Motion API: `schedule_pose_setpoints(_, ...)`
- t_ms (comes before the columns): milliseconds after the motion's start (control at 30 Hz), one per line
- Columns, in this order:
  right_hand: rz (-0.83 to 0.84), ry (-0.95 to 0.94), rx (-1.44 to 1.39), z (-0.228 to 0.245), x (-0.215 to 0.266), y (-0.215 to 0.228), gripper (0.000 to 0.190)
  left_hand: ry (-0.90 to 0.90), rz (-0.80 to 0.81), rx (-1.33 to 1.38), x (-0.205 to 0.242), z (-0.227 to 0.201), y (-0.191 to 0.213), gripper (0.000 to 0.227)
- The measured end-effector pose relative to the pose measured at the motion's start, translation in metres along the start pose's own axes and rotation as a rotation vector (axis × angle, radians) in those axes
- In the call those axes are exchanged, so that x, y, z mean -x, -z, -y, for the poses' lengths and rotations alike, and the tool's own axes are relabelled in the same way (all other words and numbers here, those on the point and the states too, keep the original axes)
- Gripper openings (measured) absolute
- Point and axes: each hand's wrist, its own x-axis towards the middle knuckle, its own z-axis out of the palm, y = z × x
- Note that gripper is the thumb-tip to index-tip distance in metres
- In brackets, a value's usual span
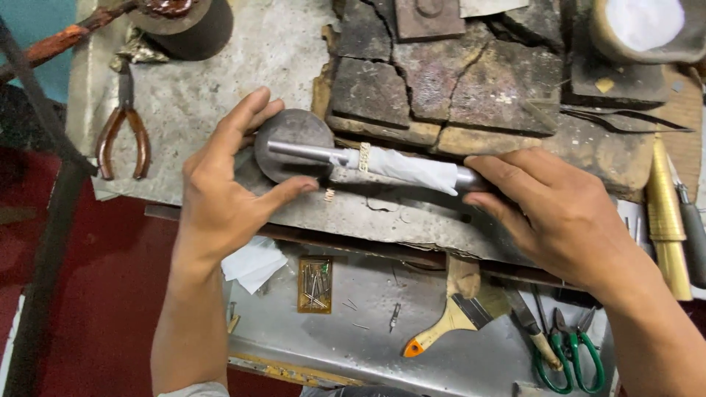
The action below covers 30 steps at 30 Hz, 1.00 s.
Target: A jeweler shapes a metal ring by wrapping it in protective paper and hammering it onto a ring mandrel at a workbench.
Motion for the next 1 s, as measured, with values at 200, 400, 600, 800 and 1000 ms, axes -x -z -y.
schedule_pose_setpoints(200, 0.034, -0.01, 0.079, 0.008, -0.003, -0.002, 0.04, -0.021, 0.003, 0.08, 0.001, -0.002, 0.006, 0.05)
schedule_pose_setpoints(400, 0.029, -0.026, 0.187, 0.016, -0.007, -0.007, 0.041, -0.179, 0.034, 0.008, -0.012, -0.001, 0.017, 0.021)
schedule_pose_setpoints(600, -0.008, 0.035, 0.377, 0.018, -0.011, -0.016, 0.037, -0.174, 0.041, 0.036, -0.01, 0.004, 0.02, 0.02)
schedule_pose_setpoints(800, -0.059, 0.023, 0.329, 0.022, -0.014, -0.015, 0.034, -0.152, 0.01, -0.031, -0.011, 0.009, 0.016, 0.018)
schedule_pose_setpoints(1000, -0.105, 0.03, 0.251, 0.02, -0.011, -0.017, 0.036, -0.146, 0.011, -0.055, -0.011, 0.007, 0.016, 0.018)
